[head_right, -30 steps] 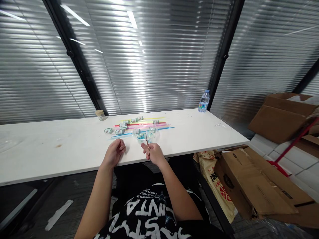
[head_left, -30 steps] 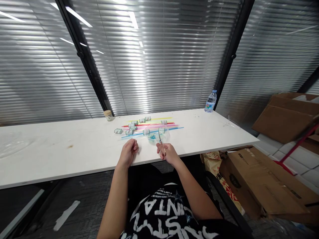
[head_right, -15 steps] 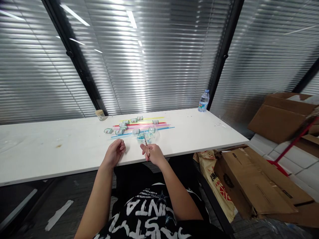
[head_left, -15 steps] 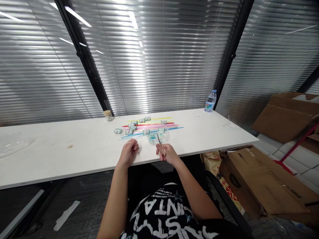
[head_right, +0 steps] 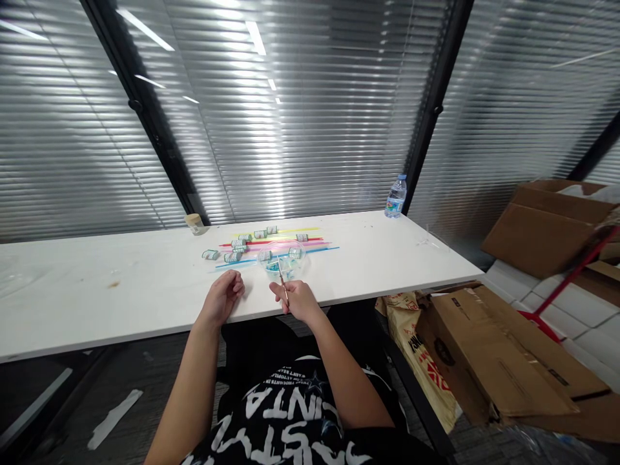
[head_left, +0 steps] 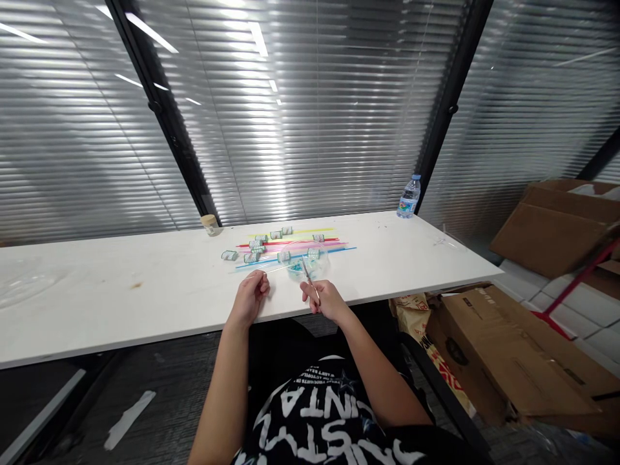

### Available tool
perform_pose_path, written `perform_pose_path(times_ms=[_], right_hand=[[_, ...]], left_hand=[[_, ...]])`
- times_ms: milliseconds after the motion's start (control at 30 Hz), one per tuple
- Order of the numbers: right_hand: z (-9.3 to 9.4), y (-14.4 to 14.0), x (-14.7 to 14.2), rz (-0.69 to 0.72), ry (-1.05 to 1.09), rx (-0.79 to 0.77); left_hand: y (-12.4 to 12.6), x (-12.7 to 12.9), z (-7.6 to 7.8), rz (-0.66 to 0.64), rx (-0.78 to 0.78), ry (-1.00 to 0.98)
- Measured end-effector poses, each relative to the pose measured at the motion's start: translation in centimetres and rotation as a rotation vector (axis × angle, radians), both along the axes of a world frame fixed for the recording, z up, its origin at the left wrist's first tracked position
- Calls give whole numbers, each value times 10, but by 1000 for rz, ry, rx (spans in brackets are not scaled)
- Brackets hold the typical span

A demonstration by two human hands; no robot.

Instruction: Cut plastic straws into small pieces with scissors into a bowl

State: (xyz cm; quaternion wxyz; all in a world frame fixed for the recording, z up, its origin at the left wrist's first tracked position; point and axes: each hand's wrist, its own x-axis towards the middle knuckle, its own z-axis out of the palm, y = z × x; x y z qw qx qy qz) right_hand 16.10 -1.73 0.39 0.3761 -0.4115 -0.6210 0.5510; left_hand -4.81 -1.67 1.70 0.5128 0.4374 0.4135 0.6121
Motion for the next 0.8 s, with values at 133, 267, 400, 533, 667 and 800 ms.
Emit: perform_pose_path(times_ms=[133,267,400,533,667,800], right_hand=[[0,0,0,-10,-7,12],[0,-1,-1,-27,-27,28],[2,-2,-1,-38,-41,37],[3,-2,-1,-38,-40,37],[1,-1,-1,-36,-34,31],[0,-1,-1,-39,-27,16]], left_hand=[[1,-2,-3,-21,-4,37],[1,-2,-3,-32,0,44],[1,-1,-2,-24,-3,65],[0,0,0,-23,-7,71],[0,-1,-1,-22,-1,55],[1,-1,-2,-33,6,47]])
